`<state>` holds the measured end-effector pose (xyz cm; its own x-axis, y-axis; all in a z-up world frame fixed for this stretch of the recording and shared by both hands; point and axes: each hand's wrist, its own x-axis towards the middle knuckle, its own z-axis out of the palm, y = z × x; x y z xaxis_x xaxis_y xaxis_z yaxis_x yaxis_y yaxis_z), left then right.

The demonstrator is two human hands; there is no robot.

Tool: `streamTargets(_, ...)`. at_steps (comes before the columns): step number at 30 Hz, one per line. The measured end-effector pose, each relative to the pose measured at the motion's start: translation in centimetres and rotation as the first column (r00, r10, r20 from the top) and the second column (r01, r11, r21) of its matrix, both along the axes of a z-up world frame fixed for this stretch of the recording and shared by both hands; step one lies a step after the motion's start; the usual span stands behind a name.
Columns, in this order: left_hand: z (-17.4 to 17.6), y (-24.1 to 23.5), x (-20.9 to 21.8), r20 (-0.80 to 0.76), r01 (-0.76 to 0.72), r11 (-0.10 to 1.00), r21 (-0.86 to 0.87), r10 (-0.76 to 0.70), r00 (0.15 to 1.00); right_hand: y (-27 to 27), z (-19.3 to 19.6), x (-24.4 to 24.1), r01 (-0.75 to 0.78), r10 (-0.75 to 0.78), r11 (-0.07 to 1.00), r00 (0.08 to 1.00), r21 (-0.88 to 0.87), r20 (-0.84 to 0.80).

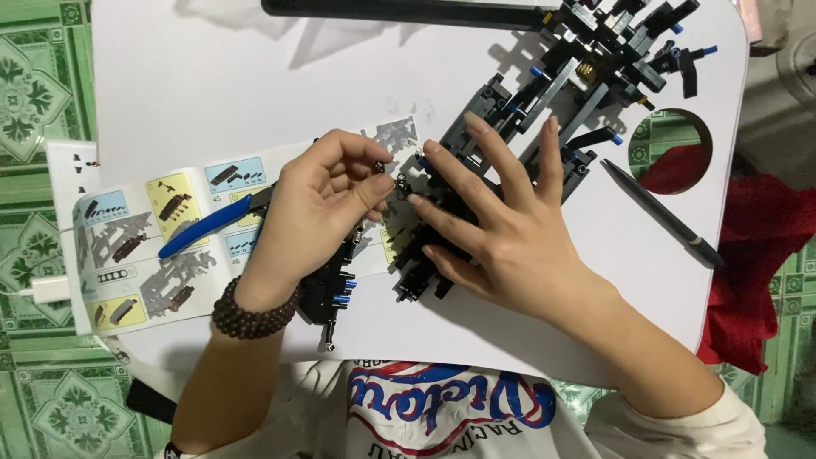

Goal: The person assembles a complex Lego Technic model on a white table, attaching small black and blue pieces to a larger structure. They consult an instruction manual, flip through pages, and continue adding components to the model.

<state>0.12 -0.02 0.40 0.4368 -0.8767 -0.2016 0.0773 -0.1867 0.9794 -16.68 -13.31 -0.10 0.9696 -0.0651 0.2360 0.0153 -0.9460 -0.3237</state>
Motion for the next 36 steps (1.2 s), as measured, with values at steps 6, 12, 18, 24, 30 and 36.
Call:
streamTargets(6,0.9,0.1,0.4,-0.149,-0.017,1.0,0.012,0.019,0.989,-0.3,-0.4,-0.8,0.033,-0.038,0.998,0.993,0.053,0.112)
streamTargets(12,0.4,0.5,0.8,-0.292,0.017,0.999,-0.044,-0.029,0.956,-1.7,1.7,-4.2,0.067,0.002,0.987,0.907,-0.15,0.42)
streamTargets(18,0.4,0.2,-0.1,-0.057,0.038,0.999,0.01,-0.037,0.998,2.0,0.8,-4.8,-0.438,0.451,0.886,0.737,-0.152,0.504)
streamTargets(24,0.5,-0.4,-0.9,-0.084,0.002,0.996,0.091,0.006,0.996,2.9,-1.5,-4.1,-0.374,0.298,0.926,0.812,0.055,0.502)
streamTargets(30,1.2,0.0,-1.2,-0.247,0.06,0.993,0.099,-0.034,0.968,0.2,1.3,-2.3,0.08,-0.118,0.989,0.936,0.125,0.331)
streamTargets(36,1.5,0.0,-2.4,-0.256,0.174,0.983,0.051,-0.155,0.954,1.1,1.7,-1.9,0.058,-0.13,0.956,0.962,0.287,0.239)
